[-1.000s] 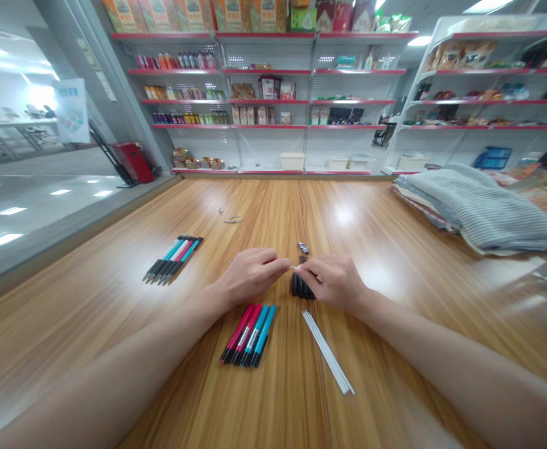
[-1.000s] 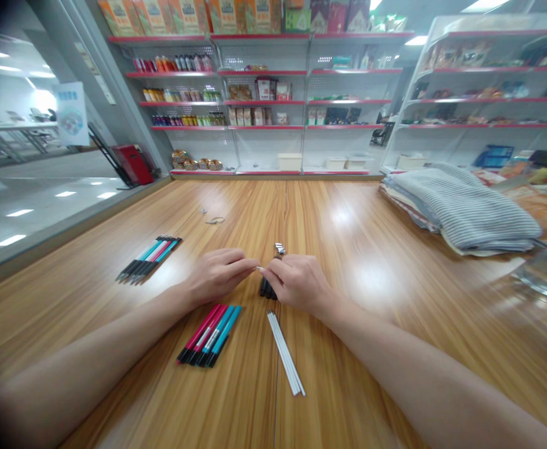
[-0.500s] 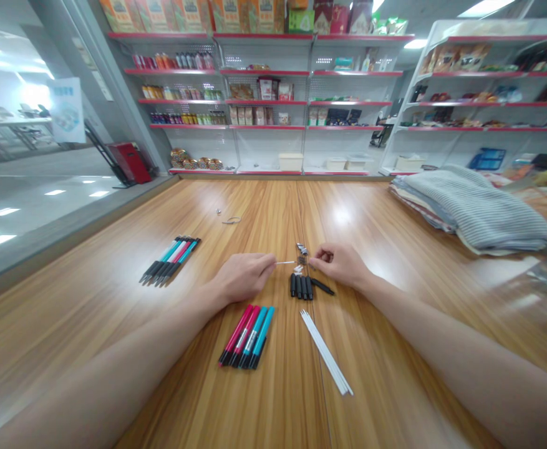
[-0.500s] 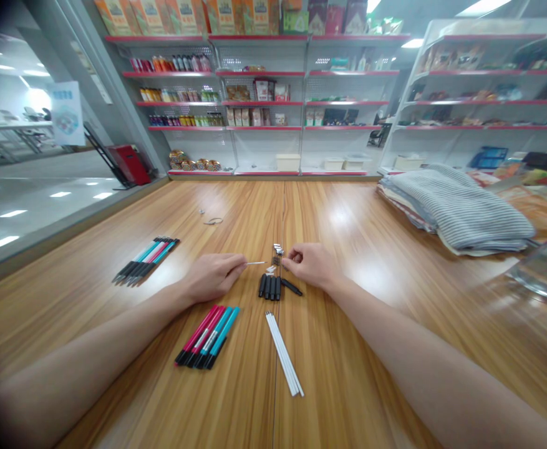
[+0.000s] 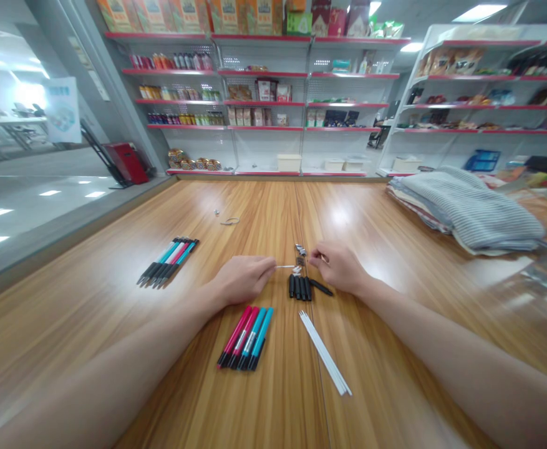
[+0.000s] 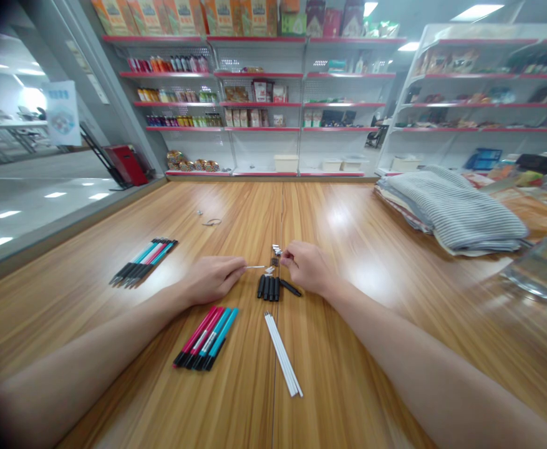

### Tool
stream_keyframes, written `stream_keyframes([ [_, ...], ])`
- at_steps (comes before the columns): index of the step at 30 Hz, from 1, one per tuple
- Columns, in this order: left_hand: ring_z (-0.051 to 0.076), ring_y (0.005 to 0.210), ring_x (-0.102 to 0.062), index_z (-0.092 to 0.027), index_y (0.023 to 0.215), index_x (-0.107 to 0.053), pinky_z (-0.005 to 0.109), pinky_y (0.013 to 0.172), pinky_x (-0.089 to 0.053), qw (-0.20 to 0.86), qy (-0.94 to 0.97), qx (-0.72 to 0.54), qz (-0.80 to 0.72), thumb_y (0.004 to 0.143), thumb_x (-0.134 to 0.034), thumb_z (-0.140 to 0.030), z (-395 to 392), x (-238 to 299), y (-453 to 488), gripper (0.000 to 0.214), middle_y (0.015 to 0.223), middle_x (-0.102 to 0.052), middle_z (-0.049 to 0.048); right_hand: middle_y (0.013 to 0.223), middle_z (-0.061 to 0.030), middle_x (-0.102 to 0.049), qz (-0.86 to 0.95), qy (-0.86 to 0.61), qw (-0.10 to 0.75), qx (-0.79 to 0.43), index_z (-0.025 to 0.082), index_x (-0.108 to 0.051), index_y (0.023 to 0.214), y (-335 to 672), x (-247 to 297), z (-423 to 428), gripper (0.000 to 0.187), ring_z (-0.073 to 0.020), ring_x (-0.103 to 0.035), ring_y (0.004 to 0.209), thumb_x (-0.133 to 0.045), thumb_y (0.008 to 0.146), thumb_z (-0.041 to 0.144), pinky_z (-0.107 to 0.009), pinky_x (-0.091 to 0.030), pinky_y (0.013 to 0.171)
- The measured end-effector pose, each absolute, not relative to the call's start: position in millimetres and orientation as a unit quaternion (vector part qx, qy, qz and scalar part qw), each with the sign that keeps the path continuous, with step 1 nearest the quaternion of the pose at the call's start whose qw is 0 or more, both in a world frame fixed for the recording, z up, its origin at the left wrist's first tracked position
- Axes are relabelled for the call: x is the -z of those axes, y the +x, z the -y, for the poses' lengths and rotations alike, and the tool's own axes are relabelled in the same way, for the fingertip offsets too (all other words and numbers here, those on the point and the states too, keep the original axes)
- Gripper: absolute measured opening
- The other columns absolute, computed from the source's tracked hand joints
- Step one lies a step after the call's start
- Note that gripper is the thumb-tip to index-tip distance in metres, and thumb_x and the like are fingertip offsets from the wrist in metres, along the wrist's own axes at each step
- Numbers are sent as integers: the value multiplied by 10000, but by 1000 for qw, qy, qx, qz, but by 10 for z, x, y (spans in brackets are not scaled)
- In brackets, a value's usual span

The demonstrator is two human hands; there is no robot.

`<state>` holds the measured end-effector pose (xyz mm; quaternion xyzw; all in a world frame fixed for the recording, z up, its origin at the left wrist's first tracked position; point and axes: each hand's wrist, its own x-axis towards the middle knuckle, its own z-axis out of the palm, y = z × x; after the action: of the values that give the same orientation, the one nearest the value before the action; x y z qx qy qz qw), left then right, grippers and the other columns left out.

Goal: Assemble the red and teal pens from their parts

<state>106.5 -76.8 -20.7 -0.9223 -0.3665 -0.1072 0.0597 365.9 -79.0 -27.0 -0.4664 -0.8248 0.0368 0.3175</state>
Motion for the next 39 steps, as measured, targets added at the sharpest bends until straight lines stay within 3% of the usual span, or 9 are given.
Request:
stream_keyframes([
  [9,160,780,-616,-209,927,-523,255,651,-394,47,-927,134,346,982,-282,-325,762,227,1109,273,841,-641,18,823,-47,-616,865,-358,350,-31,172,-568,860,3550,240,905,120,-157,-568,811,-481,925,224,-270,-418,744],
  [25,158,764,-608,-214,946,-534,258,646,-394,46,-925,138,350,982,-288,-336,757,245,1081,277,842,-641,18,813,-49,-597,862,-351,365,-22,175,-561,866,3571,266,884,87,-163,-552,797,-487,912,180,-281,-423,722],
  [39,157,775,-612,-204,907,-521,251,640,-393,54,-938,123,320,981,-279,-331,814,228,1185,283,830,-632,23,825,-66,-618,872,-327,363,-25,180,-611,876,3426,239,976,141,-176,-564,817,-500,914,259,-292,-436,745],
])
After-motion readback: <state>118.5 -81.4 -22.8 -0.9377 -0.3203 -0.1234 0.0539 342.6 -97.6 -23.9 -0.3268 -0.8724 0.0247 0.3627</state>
